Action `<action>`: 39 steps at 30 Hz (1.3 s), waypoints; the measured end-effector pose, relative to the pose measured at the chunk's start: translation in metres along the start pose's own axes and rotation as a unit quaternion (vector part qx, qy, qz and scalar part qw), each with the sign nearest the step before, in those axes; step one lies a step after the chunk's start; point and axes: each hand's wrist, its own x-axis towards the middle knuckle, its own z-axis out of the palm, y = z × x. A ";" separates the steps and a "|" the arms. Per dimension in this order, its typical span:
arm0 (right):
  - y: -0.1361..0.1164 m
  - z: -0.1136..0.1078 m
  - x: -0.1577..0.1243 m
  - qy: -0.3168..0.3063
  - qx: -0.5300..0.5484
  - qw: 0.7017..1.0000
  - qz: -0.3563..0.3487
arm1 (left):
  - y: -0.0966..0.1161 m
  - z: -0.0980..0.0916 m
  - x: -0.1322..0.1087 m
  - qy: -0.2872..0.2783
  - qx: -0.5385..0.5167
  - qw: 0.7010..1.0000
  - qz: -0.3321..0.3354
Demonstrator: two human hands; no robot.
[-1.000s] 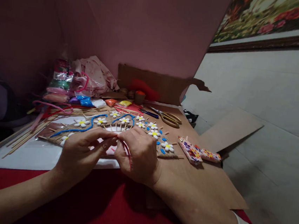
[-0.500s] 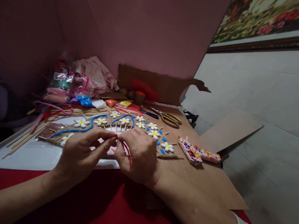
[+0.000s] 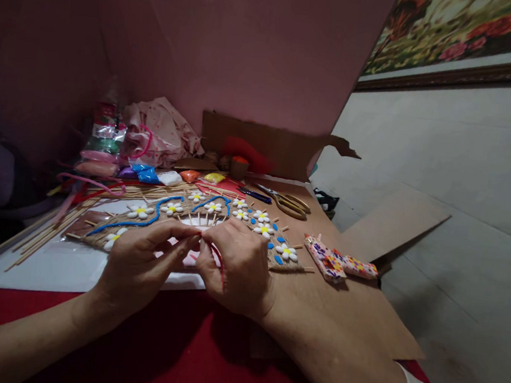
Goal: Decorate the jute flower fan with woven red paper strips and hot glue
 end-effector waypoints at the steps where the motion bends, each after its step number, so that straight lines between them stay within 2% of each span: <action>1: 0.000 0.000 0.000 0.001 -0.001 1.000 0.001 | 0.000 0.000 0.000 0.000 -0.002 1.000 -0.002; 9: 0.000 -0.001 0.001 0.006 0.000 1.000 -0.002 | 0.002 0.001 0.001 -0.008 -0.036 0.997 -0.062; 14: 0.001 -0.001 0.001 0.014 0.000 1.000 0.015 | 0.006 0.001 0.005 -0.009 -0.096 0.988 -0.121; 25: 0.002 -0.002 0.004 0.015 0.030 0.998 0.046 | 0.005 -0.003 0.005 -0.025 -0.205 0.950 -0.234; 29: 0.004 -0.001 0.004 0.014 0.036 0.996 0.077 | 0.006 -0.004 0.007 -0.041 -0.256 0.920 -0.292; 33: 0.008 0.002 0.006 0.023 0.017 0.996 0.088 | 0.006 -0.007 0.011 -0.028 -0.281 0.892 -0.352; 39: 0.020 0.006 0.004 0.032 -0.018 0.990 0.133 | 0.002 -0.011 0.014 -0.022 -0.256 0.892 -0.372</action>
